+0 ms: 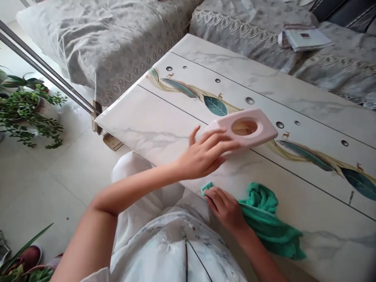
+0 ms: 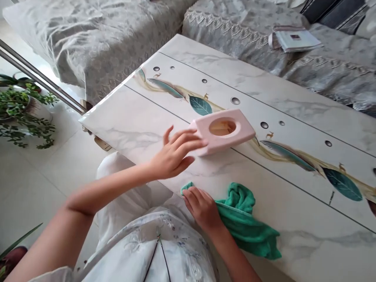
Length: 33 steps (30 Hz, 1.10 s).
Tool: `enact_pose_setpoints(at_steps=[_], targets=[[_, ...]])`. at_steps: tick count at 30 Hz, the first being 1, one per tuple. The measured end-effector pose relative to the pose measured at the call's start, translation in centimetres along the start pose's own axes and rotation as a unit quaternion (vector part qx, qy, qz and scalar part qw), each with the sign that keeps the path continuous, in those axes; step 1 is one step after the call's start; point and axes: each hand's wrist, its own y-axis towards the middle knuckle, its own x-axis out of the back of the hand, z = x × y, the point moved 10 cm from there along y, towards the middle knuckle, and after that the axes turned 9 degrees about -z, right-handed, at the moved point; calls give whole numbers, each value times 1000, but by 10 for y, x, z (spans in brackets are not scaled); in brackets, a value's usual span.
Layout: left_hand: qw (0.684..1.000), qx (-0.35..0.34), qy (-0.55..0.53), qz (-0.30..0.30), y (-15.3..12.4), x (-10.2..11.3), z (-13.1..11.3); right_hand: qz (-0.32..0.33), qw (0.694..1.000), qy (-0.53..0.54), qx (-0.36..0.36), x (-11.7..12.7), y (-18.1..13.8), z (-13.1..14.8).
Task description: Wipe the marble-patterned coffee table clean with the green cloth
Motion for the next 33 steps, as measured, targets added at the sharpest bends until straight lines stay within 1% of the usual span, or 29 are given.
enact_pose_setpoints(at_steps=[1,2,3,5,7,8,11,12,13,15,17,19,20,22,23,24,25,27,29,30,33], targets=[[999,-18,7,-37,-21,21,3,-5,1000,-9,1,-9,11,3],[997,-21,19,-75,-44,43,12,-10,1000,-16,-1,-17,21,5],[993,-8,37,-108,-66,63,26,-15,1000,-20,-4,-24,30,6],[986,37,85,-138,-108,95,63,-21,999,-21,-17,-34,43,5],[977,90,125,-149,-144,123,105,-24,998,-31,-44,-40,51,2],[970,117,135,-166,-160,139,125,-27,997,-42,-58,-42,54,1],[935,186,132,-270,-197,190,173,-38,991,-82,-99,-47,60,-1],[927,202,128,-289,-203,201,185,-40,989,-91,-112,-49,63,-1],[924,215,130,-288,-205,207,195,-41,987,-96,-123,-52,67,0],[935,224,145,-236,-194,204,206,-29,985,-98,-138,-63,78,4],[947,205,161,-191,-176,195,206,1,987,-93,-133,-81,91,13],[950,200,157,-180,-160,186,206,26,989,-93,-115,-99,104,26],[949,213,149,-180,-155,180,209,30,989,-100,-106,-106,110,32],[938,261,133,-184,-153,168,223,22,988,-123,-96,-115,120,41],[931,281,131,-192,-155,163,230,15,987,-132,-96,-117,124,43],[926,285,130,-211,-159,159,236,9,986,-136,-100,-119,127,44],[921,273,127,-247,-163,158,239,3,985,-136,-108,-120,129,44],[908,218,110,-340,-175,162,240,-11,983,-124,-134,-119,130,40],[894,171,77,-407,-188,163,240,-25,981,-103,-165,-115,130,34],[887,163,65,-428,-194,163,242,-27,980,-90,-175,-115,130,30],[876,164,58,-450,-204,163,246,-3,983,-61,-174,-119,135,14]])
